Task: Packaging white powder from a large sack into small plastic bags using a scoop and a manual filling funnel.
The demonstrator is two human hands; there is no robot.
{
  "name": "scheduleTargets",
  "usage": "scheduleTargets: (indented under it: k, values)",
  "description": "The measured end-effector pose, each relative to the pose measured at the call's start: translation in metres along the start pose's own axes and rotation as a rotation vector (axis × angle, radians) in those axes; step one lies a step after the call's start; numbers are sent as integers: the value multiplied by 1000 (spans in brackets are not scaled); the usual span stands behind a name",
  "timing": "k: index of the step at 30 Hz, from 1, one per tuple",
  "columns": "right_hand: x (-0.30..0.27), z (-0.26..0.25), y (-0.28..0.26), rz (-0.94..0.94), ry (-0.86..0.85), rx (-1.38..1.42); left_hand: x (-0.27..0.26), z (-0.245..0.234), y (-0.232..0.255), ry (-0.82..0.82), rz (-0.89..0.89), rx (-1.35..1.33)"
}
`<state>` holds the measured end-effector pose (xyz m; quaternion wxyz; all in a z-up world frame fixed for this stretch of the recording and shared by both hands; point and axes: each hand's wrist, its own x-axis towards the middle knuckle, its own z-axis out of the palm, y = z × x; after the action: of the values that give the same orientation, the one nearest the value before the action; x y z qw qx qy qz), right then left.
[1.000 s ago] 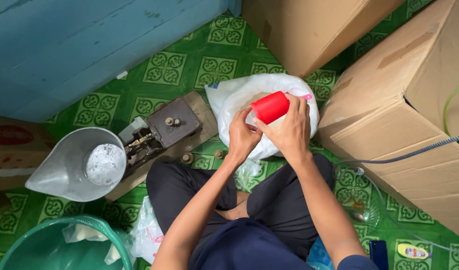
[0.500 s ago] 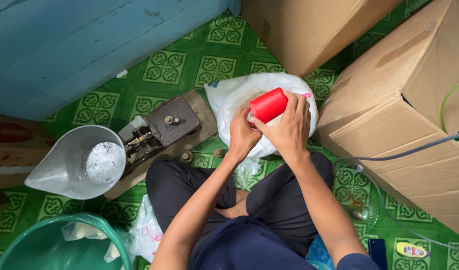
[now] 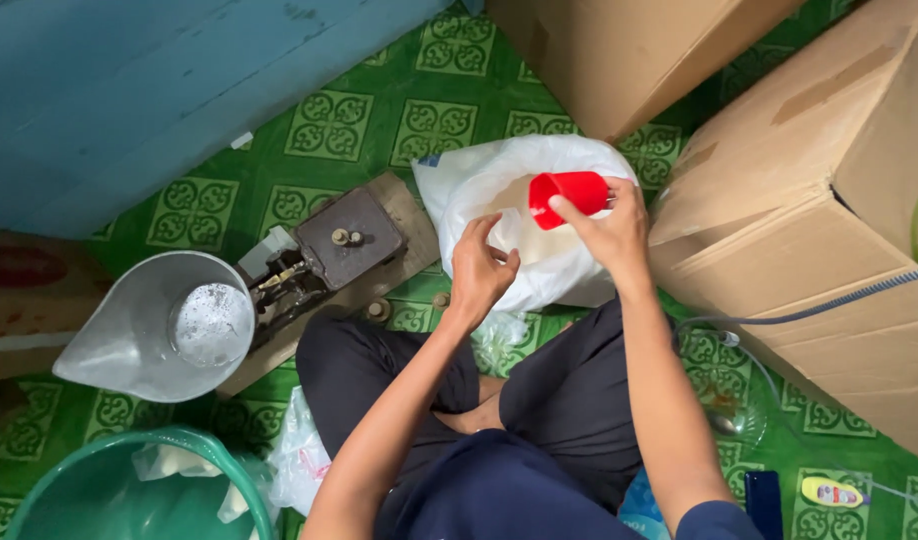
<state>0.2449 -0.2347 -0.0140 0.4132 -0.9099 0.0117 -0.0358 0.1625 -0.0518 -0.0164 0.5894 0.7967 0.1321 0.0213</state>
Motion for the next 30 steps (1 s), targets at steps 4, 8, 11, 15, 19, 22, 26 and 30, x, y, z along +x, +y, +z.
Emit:
scheduleTargets:
  k: [4, 8, 11, 15, 19, 22, 26, 30]
  values:
    - [22, 19, 39, 130, -56, -38, 1, -9, -9, 7, 7, -1]
    - [27, 35, 17, 160, -151, -153, 2, -16, -23, 47, 56, -14]
    - [37, 82, 80, 96, -207, -272, 3, -15, -31, 80, 81, -23]
    - [40, 126, 111, 60, -253, -467, 2, -19, -32, 89, 61, -33]
    - [31, 149, 117, -44, -255, -537, 1, -25, -26, 76, 1, -18]
    - [22, 155, 111, -36, -280, -479, -1, -29, -15, 43, -22, -2]
    - [10, 169, 106, 101, -365, -419, -4, -31, -7, -5, -31, 40]
    - [-1, 175, 98, 113, -404, -337, -4, -31, -6, -15, -43, 87]
